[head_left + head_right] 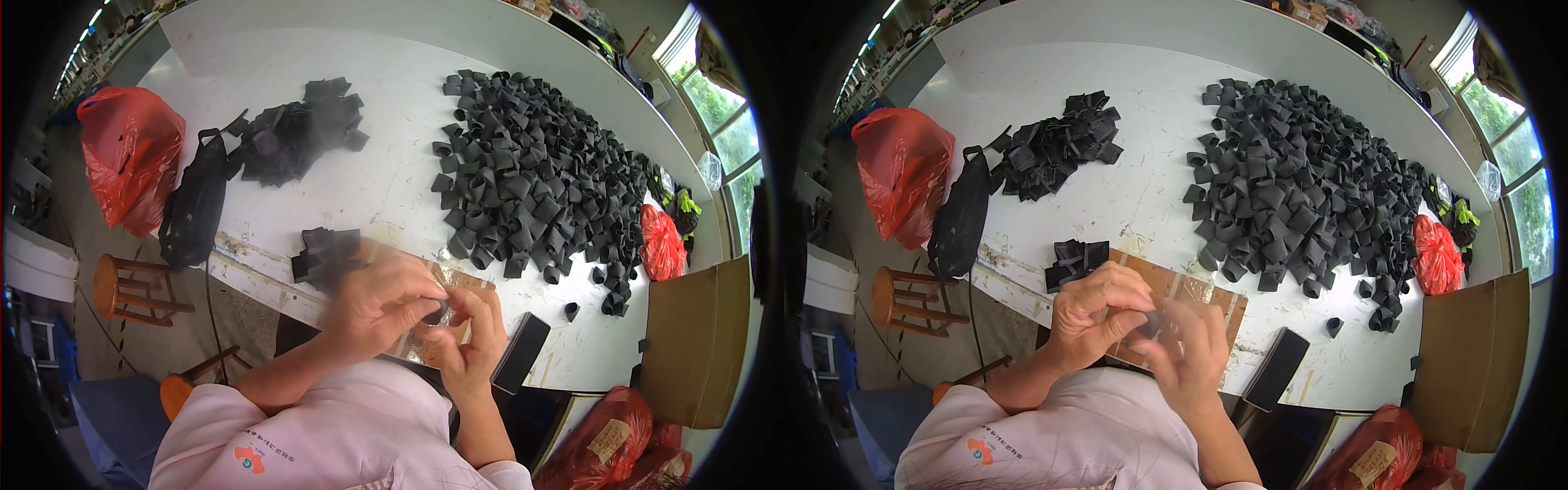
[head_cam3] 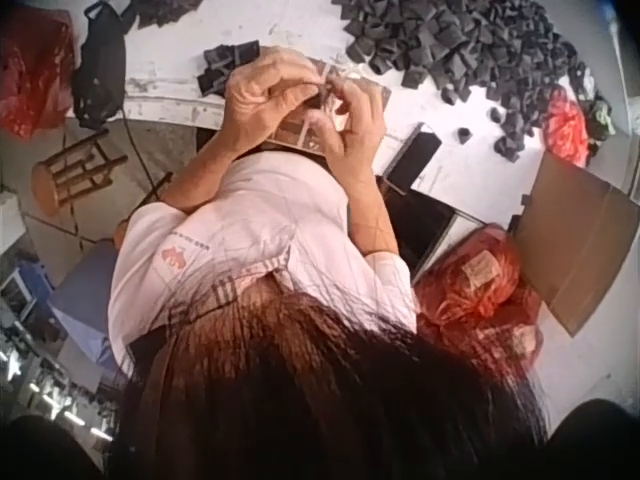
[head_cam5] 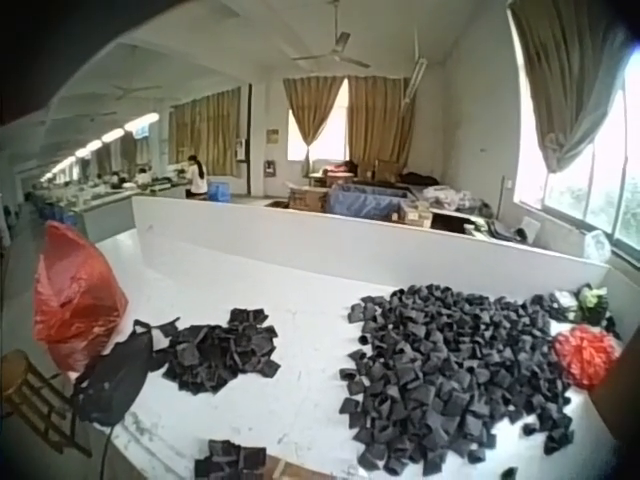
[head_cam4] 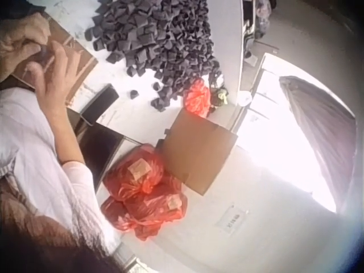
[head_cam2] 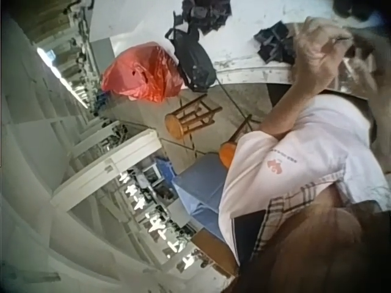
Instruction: Assembling small black foam components by inserting metal wire hooks into them.
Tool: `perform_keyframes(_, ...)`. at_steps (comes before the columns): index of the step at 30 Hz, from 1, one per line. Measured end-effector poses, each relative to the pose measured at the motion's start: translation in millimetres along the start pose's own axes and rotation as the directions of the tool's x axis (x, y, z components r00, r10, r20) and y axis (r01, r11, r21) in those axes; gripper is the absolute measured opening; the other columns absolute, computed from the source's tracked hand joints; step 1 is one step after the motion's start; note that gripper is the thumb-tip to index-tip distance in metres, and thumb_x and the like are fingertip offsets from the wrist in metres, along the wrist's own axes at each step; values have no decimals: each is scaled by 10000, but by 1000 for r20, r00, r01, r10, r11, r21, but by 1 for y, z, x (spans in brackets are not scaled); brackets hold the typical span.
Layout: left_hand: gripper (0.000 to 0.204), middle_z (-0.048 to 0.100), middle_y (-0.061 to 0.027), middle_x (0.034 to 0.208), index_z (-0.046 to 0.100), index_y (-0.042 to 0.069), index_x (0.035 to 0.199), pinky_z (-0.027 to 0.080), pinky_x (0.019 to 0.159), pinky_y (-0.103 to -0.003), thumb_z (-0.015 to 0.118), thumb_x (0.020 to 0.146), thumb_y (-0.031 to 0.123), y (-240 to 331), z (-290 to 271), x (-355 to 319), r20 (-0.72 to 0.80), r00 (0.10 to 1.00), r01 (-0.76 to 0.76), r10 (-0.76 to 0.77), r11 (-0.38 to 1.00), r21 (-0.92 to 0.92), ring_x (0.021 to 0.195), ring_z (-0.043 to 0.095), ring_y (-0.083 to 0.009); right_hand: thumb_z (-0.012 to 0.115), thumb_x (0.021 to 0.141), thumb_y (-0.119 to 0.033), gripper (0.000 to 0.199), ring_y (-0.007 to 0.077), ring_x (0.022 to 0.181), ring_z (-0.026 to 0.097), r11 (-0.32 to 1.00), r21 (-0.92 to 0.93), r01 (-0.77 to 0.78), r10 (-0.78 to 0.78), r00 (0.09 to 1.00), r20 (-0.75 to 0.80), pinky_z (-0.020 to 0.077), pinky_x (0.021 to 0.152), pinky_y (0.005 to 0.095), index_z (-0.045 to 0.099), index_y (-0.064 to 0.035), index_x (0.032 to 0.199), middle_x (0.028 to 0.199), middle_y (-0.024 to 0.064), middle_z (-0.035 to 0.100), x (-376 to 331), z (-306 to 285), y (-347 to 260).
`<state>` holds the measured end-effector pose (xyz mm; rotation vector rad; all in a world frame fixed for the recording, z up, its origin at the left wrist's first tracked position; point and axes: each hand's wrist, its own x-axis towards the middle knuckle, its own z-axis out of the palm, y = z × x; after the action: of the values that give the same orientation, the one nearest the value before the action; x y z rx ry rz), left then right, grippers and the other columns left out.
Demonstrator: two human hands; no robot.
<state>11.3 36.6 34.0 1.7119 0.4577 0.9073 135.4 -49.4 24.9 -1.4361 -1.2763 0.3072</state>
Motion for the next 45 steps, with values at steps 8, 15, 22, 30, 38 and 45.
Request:
perform_keyframes(8, 102, 533, -72, 837, 538, 14, 849, 354, 798, -303, 551, 844, 115, -9, 4, -13, -283, 924, 17, -255, 770, -638, 840, 463, -163, 723, 624, -83, 304, 217, 640, 517, 970, -191, 149, -151, 989, 6, 408, 521, 297, 587, -1, 884, 745, 90, 563, 9, 6, -14)
perform_keyframes(15, 80, 545, -92, 858, 557, 3, 811, 375, 772, -283, 605, 795, 64, -4, 6, -15, -278, 937, 57, -212, 877, -476, 813, 491, -158, 687, 641, -22, 221, 207, 631, 539, 988, -106, 114, -108, 992, 61, 425, 516, 293, 612, -4, 848, 730, 84, 583, 12, 1, -7)
perform_keyframes(22, 65, 545, -94, 847, 557, 5, 796, 379, 764, -271, 610, 780, 39, -18, -1, -22, -235, 932, 125, -275, 855, -504, 804, 495, -158, 679, 619, 14, 203, 200, 611, 529, 998, -17, 52, -51, 994, 96, 417, 506, 284, 621, -9, 813, 718, 76, 578, 11, 6, 6)
perform_keyframes(30, 69, 537, -92, 867, 566, 3, 843, 369, 801, -280, 575, 810, 63, -20, 0, -28, -190, 962, 97, -196, 895, -435, 869, 477, -149, 649, 566, 29, 240, 207, 632, 516, 937, -160, 310, -303, 950, 68, 413, 511, 271, 615, -1, 802, 720, 75, 546, 7, 7, 21)
perform_keyframes(38, 63, 565, -65, 845, 615, 25, 823, 411, 629, -231, 619, 762, 10, -13, -11, -3, -40, 997, -58, 62, 994, 90, 729, 514, -111, 626, 671, 12, 118, 178, 617, 520, 984, -115, 136, -113, 976, 187, 411, 533, 258, 610, 23, 787, 697, 77, 545, 19, -3, -3)
perform_keyframes(45, 158, 538, -70, 790, 575, -1, 881, 425, 560, -224, 634, 747, 59, -82, -12, -35, -400, 887, 400, -232, 819, 412, 631, 504, -120, 442, 898, -369, 458, 68, 560, 424, 819, 354, -451, 525, 838, -149, 326, 499, 201, 603, 59, 898, 643, 24, 526, 42, -17, 36)
